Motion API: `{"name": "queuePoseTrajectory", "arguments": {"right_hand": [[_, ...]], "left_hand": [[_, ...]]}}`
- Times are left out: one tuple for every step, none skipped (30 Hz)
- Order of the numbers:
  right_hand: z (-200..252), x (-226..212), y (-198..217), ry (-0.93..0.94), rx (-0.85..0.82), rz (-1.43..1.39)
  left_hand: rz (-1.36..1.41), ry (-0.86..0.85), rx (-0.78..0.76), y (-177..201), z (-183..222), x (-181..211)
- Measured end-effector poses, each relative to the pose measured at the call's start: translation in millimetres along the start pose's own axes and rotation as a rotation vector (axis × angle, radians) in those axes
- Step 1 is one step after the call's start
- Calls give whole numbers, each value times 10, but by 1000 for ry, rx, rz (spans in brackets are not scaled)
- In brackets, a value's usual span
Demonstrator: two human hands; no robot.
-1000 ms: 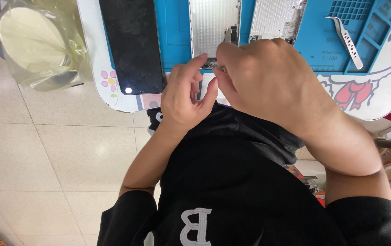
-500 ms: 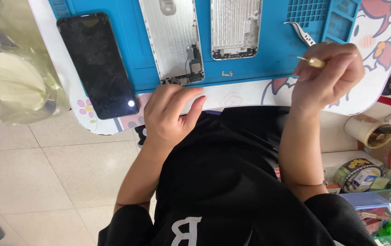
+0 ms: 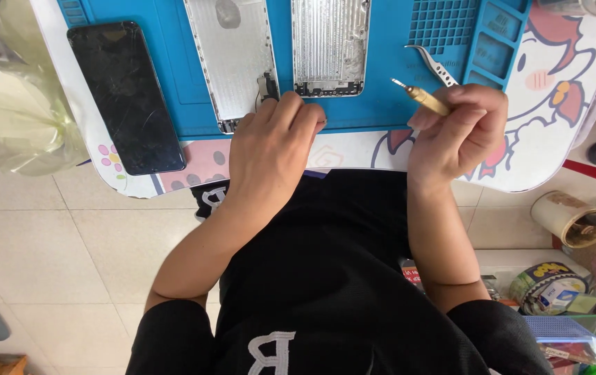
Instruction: The person disassembles a smartphone on a blue repair mat. They use a screwdriver to remove small screws from the phone chassis, pick at internal components with the tool and fingers, reposition the phone frame, and finally hold the opened phone body while working on its interior with the screwdriver.
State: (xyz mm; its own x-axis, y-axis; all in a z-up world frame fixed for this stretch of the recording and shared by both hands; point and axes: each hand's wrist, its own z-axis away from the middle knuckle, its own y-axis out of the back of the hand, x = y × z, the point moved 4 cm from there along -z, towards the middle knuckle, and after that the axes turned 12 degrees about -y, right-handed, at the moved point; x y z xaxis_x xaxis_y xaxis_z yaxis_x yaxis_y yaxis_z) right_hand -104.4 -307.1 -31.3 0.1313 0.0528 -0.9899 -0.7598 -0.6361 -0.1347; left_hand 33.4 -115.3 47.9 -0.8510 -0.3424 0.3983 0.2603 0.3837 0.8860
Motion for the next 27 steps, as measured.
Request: {"name": "queuePoseTrajectory", "arguments": {"right_hand": [[-9,19,8,-2,0,-4],[-24,36,25,-3,21,-71],[-37,55,42,-3,43,-138],[-27,46,48,-3,46,-139],[-14,34,46,7,39,-126],[-2,23,33,17,29,-115],[-2,5,36,18,30,-116],[-6,-18,17,34,5,-66],[-9,-39,-6,51,-20,-15],[-4,-48,-13,51,-20,-18],[4,-59,-37,63,-46,31],[11,-73,-58,75,-70,81],[12,-97,-69,77,-69,79],[14,-105,-89,46,-80,105],[17,-112,-111,15,-91,131],[20,-112,-110,15,-93,128],[23,-100,-117,-17,-118,103],[23,-86,-127,-50,-143,77],[8,-120,-160,-49,-145,75],[-5,-162,-206,-23,-174,128],[-17,-204,-253,4,-203,180],[-21,-218,-260,5,-204,179],[-27,-225,-265,-15,-214,135],[-30,-236,-261,-35,-223,92],[-25,-217,-260,-34,-224,93],[-23,-203,-251,-25,-218,93],[-21,-190,-241,-15,-211,93]], "left_hand": [[-4,1,-3,-13,5,13],[-16,4,-11,-27,1,17],[-29,7,-19,-40,-2,21],[-29,4,-21,-38,-15,35],[-41,5,-23,-33,-24,44],[-54,8,-24,-22,-29,47],[-56,7,-24,-40,-27,56],[-61,8,-40,-59,-27,58],[-67,9,-55,-75,-25,58],[-70,9,-55,-89,-23,58],[-78,17,-78,-109,-19,53],[-86,24,-100,-130,-19,49],[-88,23,-100,-123,-24,55],[-79,26,-121,-124,-23,58],[-70,29,-142,-125,-19,58],[-72,31,-141,-118,-16,78],[-36,22,-109,-102,-15,101],[1,13,-77,-86,-14,121],[-1,14,-76,-72,-13,133],[81,17,-59,-59,-13,149],[163,19,-41,-47,-13,164],[161,20,-40,-17,-17,162],[301,23,-7,11,-21,162],[442,26,27,35,-24,168],[443,26,29,50,-17,154],[586,50,3,38,-9,142],[730,73,-23,26,-1,134]]}}
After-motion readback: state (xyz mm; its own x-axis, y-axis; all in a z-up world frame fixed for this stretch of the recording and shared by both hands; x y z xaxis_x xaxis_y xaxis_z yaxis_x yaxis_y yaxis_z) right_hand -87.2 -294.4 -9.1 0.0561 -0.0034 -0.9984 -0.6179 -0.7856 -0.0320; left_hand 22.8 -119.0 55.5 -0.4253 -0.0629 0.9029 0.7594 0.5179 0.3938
